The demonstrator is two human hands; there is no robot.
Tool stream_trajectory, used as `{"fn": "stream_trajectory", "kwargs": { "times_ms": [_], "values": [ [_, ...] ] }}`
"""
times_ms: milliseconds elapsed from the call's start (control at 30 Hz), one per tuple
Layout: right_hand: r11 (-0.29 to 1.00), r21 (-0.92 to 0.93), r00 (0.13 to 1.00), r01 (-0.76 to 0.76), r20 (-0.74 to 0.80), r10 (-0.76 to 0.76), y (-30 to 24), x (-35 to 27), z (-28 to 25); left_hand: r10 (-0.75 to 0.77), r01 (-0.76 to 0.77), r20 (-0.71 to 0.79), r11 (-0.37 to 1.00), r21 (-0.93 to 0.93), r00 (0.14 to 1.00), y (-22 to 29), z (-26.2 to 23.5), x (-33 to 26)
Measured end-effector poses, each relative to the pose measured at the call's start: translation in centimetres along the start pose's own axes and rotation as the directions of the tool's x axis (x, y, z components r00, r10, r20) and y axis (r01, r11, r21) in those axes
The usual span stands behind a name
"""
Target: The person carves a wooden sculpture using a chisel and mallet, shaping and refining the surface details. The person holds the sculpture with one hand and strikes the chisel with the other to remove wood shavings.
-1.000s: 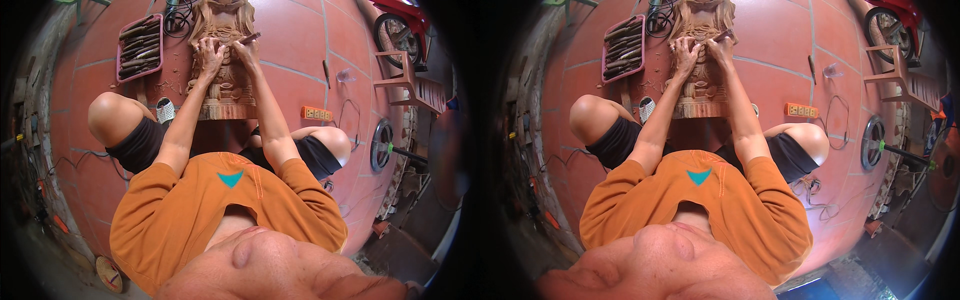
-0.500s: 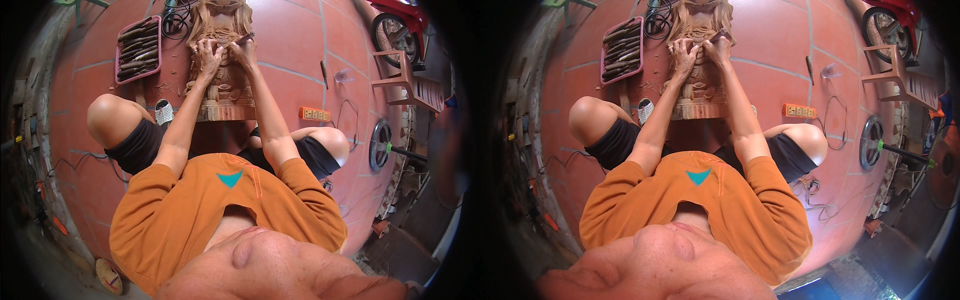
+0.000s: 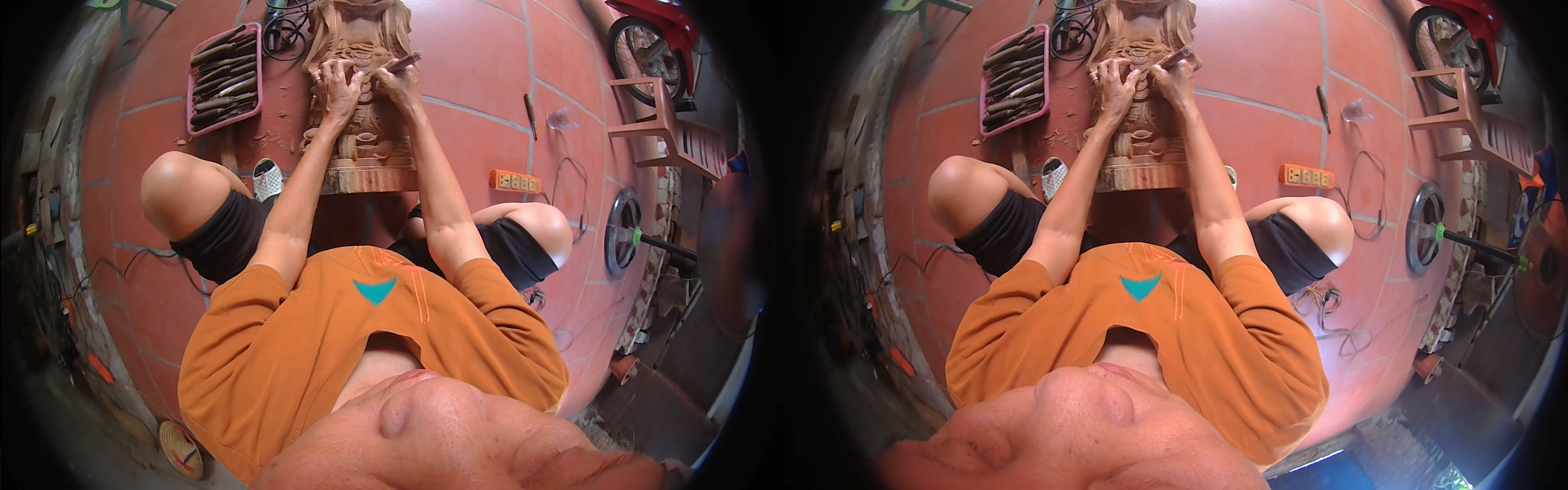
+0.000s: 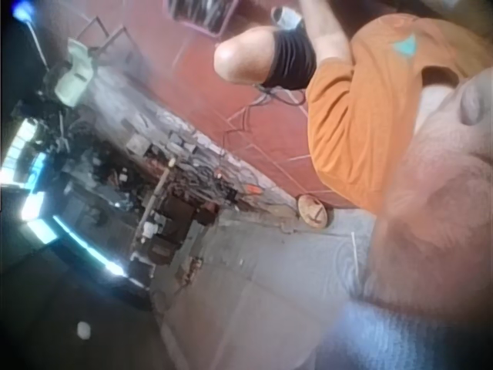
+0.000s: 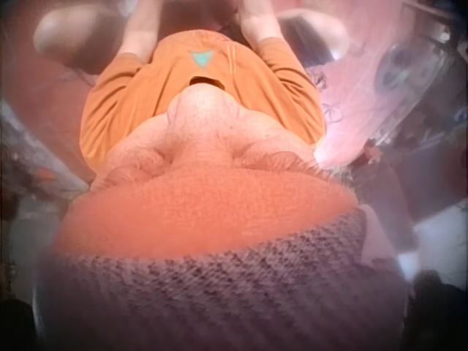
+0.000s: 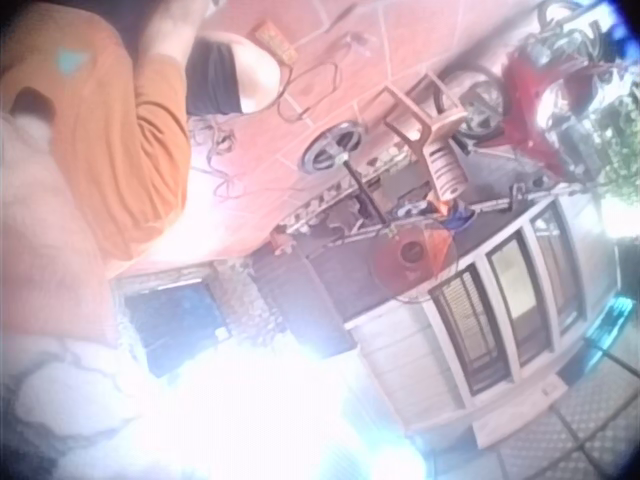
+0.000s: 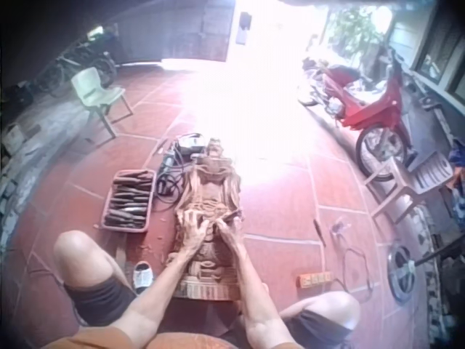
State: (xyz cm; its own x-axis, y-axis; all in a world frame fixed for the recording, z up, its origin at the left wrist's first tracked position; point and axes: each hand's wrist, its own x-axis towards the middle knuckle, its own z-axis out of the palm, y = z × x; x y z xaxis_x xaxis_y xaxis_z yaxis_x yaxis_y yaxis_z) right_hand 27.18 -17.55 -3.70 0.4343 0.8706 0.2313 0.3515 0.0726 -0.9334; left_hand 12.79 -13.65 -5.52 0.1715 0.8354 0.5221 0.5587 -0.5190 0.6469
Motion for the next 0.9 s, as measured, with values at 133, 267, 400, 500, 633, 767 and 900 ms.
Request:
{"fn": "stream_trajectory", "kwargs": {
  "times_ms": [133, 267, 400, 500, 633, 767, 900],
  "values": [
    [0.962, -0.086, 0.951, -0.258, 0.152, 0.268, 0.0, -0.7, -1.2, -0.033, 0.032, 0.02, 0.999, 0.04, 0.999, 0.5, -0.1, -0.1],
    [0.984, -0.059, 0.971, -0.166, 0.162, 0.173, -0.4, -0.3, -1.8, -0.045, 0.043, 0.025, 0.998, 0.053, 0.999, 0.7, 0.2, -0.3],
    [0.987, -0.095, 0.992, -0.127, -0.007, 0.127, 0.4, 0.2, -1.2, 0.016, -0.016, -0.003, 1.0, 0.002, 1.0, 0.3, 0.6, -0.3],
    [0.983, -0.072, 0.983, -0.17, 0.051, 0.174, -0.4, -0.2, -0.9, -0.033, 0.033, 0.015, 0.999, 0.024, 0.999, 0.0, 0.2, -0.3],
    [0.973, -0.111, 0.962, -0.203, 0.164, 0.219, 0.0, -0.5, -1.5, 0.008, -0.008, 0.018, 1.0, 0.001, 1.0, 0.2, 0.0, -0.1],
    [0.945, -0.279, 0.951, -0.169, 0.207, 0.231, -0.5, 0.5, -2.7, -0.072, 0.071, 0.024, 0.996, 0.051, 0.997, 0.9, 0.0, -0.3],
    [0.946, -0.253, 0.97, -0.203, 0.079, 0.229, -0.6, 0.3, -3.4, -0.017, 0.017, 0.006, 1.0, 0.027, 1.0, 0.6, -0.2, -0.2]
  ]
}}
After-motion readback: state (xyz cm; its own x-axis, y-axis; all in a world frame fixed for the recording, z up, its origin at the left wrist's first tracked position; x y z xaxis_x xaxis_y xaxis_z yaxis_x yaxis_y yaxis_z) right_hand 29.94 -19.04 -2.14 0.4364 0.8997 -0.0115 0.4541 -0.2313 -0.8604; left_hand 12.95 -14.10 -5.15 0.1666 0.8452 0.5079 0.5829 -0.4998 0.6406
